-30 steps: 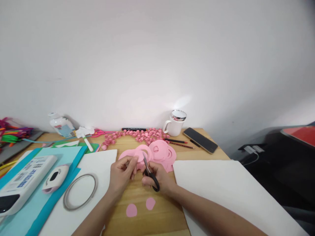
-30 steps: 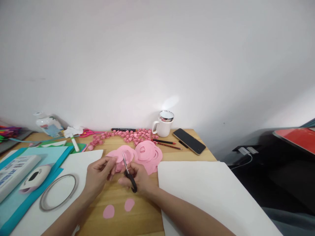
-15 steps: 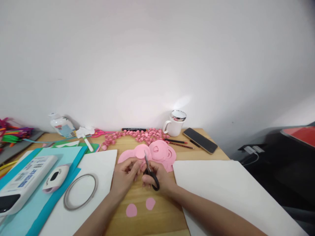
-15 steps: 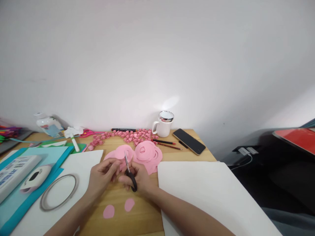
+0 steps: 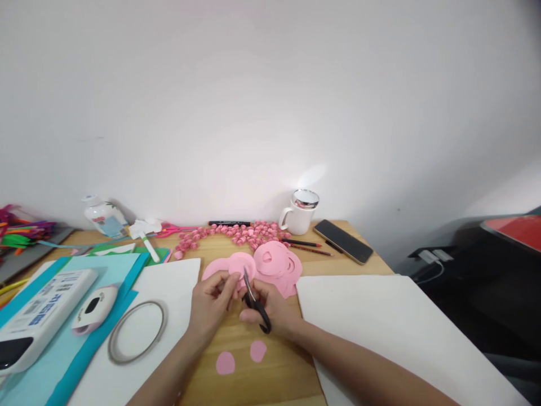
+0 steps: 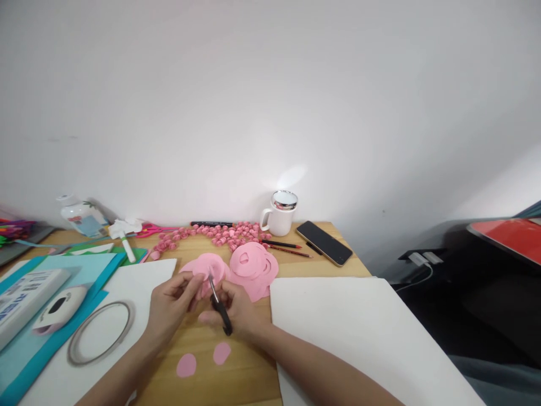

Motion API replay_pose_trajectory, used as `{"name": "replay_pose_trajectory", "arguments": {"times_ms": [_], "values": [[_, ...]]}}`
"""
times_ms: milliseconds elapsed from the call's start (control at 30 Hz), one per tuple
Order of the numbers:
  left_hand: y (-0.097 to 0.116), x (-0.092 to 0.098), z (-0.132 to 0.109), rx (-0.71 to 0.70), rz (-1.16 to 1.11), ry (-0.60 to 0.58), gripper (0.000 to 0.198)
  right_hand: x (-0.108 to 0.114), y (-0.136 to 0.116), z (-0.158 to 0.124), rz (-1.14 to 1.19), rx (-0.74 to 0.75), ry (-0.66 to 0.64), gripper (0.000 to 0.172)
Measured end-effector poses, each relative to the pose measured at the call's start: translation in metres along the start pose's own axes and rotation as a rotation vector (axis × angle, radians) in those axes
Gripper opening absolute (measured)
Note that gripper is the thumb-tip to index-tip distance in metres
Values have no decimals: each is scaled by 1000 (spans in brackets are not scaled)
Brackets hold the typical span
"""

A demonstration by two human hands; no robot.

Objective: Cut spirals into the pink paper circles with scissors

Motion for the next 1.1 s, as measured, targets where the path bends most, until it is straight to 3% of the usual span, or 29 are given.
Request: {"name": "replay_pose_trajectory", "arguments": {"times_ms": [133, 367, 733, 967, 1100], "values": [[1, -1, -2, 12, 10, -39, 28, 0, -2, 1, 31, 66, 19, 50], [-3, -1, 0, 11, -53, -57, 29, 1, 0, 0, -17, 28, 59, 46], [-12, 3, 2, 12, -62, 24, 24, 0, 4, -2, 26, -62, 23, 39], [-6, 4, 2, -41, 28, -36, 24, -1, -2, -2, -27, -35, 40, 43], [-6, 2, 3, -51, 32, -69, 27, -1, 0, -2, -50, -21, 59, 37]]}}
Point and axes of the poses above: each hand's wrist, its own z-axis towards the middle knuckle, its own x-axis out of the back of the hand, y = z × x, the point moved 2 cm from there along z, towards the middle knuckle, and after that the axes turned 12 degrees about y, right-handed, at the moved point
